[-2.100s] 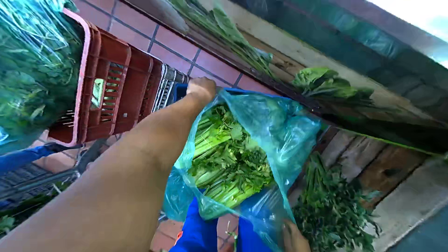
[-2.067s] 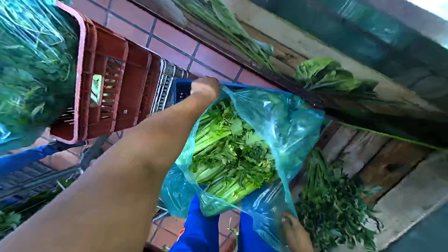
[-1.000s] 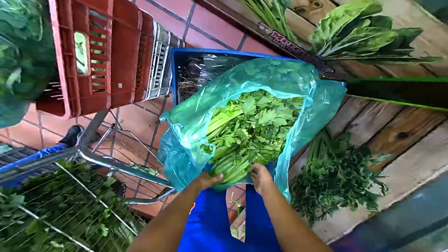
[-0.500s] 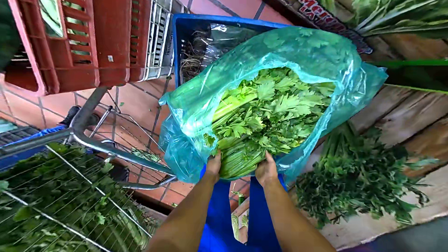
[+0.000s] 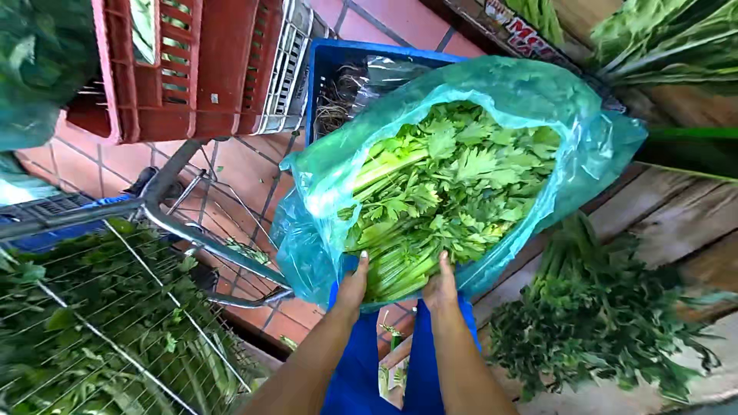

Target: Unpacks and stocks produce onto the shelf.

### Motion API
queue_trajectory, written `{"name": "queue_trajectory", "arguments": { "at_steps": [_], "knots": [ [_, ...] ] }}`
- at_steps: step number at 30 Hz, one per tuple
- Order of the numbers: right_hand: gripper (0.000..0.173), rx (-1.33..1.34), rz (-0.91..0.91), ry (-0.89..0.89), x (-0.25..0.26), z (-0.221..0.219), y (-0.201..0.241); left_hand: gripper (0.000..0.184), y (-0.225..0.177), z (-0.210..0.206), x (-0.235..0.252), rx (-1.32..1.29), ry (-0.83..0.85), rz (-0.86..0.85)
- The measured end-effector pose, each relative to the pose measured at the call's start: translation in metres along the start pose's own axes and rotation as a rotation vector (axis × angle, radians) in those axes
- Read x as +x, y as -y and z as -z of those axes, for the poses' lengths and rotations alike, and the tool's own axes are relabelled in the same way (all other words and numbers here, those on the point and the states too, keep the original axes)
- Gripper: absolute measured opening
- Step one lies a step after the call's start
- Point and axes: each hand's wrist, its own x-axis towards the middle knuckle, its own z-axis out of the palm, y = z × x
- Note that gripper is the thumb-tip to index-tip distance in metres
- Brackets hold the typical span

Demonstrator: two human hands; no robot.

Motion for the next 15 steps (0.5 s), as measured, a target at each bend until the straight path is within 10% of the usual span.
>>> {"name": "queue_trajectory", "arguments": {
  "at_steps": [7,12,15],
  "knots": [
    [0.039,0.074,0.169,0.023,0.002,0.0,0.013,0.073,0.02,-0.009,-0.036,-0.147,-0.097,-0.221],
    [0.051,0.26,0.31,0.15,-0.043,-0.006,0.034,0.054,0.031,0.018,-0.085,-0.418,-0.116,-0.5],
    [0.069,0.354,0.292,0.264,-0.087,-0.004,0.05,0.091,0.018,0.045,-0.133,-0.476,-0.005,-0.69]
  ]
}}
